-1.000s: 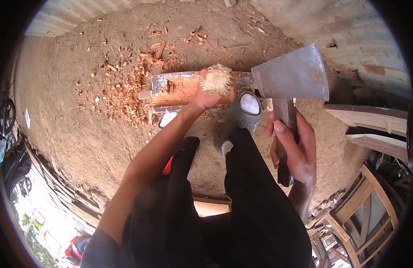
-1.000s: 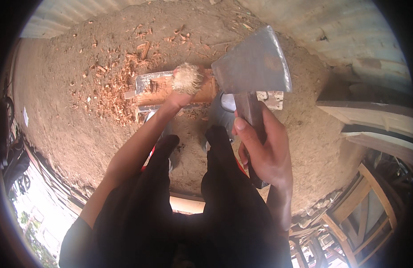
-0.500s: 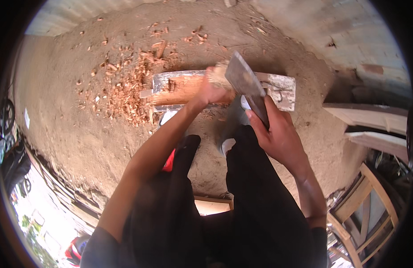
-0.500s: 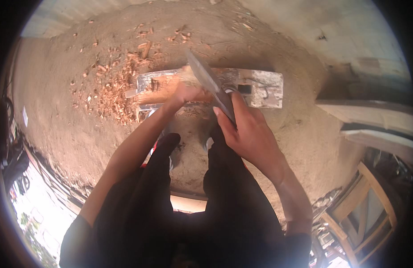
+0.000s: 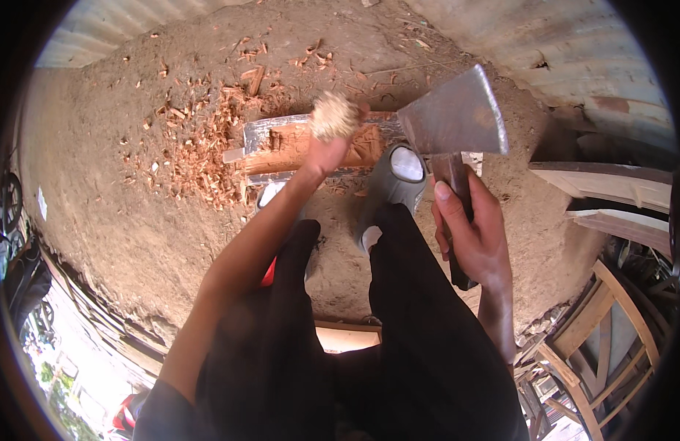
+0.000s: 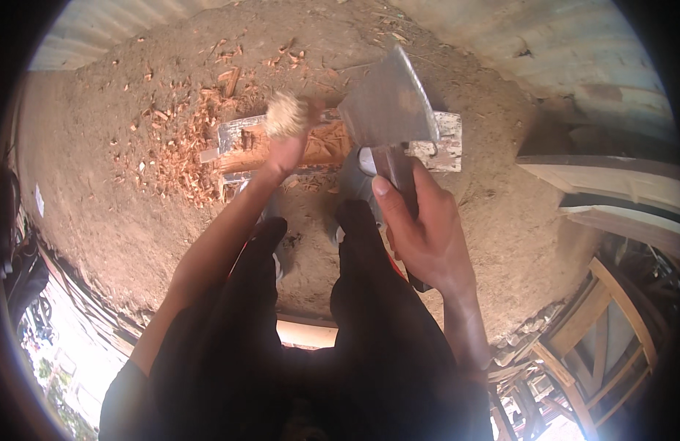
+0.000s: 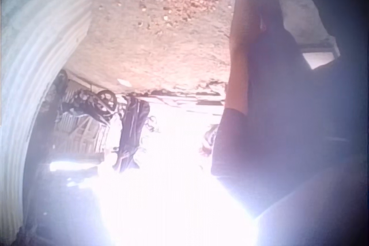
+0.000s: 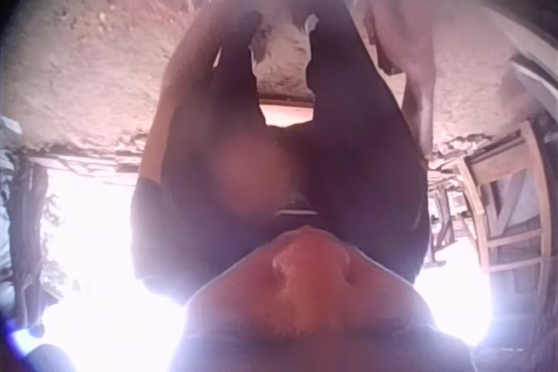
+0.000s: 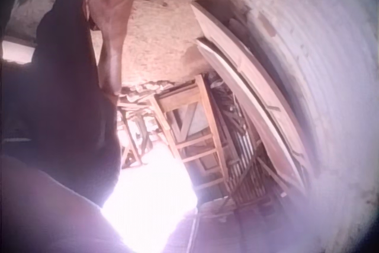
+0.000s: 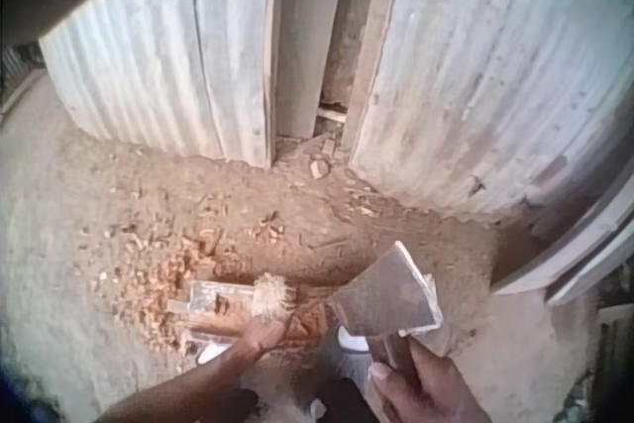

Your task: The person uses a small axe to chip away at a piece of wood placed on a wooden block. They repeatedly strike the wood, remove shavings by hand, and continue shaping the piece throughout the clip.

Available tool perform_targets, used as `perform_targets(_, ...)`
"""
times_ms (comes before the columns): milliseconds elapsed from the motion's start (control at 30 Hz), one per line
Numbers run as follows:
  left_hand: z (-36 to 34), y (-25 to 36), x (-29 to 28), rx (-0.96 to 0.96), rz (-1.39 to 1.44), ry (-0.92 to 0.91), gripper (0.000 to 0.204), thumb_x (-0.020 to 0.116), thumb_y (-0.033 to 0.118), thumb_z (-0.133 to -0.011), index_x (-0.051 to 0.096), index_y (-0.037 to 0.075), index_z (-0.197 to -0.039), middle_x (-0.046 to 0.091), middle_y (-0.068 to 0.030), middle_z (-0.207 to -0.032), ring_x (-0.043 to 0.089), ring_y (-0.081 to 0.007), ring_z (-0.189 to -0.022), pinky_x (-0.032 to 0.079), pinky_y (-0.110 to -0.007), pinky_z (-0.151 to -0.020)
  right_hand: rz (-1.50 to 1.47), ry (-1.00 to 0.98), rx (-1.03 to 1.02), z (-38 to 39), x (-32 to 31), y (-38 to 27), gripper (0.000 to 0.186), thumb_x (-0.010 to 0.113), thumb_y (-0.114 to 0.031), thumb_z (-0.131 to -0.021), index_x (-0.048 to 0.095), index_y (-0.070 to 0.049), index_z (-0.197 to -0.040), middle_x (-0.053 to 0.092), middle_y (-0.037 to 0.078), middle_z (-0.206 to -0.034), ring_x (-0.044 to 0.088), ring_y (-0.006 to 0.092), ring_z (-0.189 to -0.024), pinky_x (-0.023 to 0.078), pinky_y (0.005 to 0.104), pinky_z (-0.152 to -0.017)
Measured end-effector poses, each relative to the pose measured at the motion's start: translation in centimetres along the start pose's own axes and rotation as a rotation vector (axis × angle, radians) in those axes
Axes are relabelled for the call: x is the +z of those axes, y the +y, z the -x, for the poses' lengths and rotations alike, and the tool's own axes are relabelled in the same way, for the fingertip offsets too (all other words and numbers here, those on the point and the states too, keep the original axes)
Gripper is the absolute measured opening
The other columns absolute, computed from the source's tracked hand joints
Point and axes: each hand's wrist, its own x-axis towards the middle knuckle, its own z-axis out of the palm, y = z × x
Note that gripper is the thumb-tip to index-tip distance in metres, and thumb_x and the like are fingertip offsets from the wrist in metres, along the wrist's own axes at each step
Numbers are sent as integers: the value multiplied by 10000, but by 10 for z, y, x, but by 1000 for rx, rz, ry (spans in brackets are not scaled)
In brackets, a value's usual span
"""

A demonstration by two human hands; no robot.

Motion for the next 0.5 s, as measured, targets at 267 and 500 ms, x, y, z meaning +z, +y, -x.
perform_targets(267, 35, 23, 20, 342, 184, -156, 224, 777, 102, -867, 598, 49, -744, 591, -87, -712, 568, -274, -719, 450, -386, -675, 26, -36, 82, 8, 2, 34, 299, 572, -297, -1061, 597, -10, -1140, 585, 66, -667, 566, 128, -546, 432, 331, -503)
perform_targets(500, 54, 21, 39, 571, 104, -241, 248, 786, 188, -832, 603, 32, -772, 576, -84, -796, 544, -291, -814, 445, -403, -764, -162, 51, 137, 12, 0, 48, 300, 542, -303, -1075, 585, -10, -1124, 525, 28, -670, 503, 105, -508, 402, 269, -472)
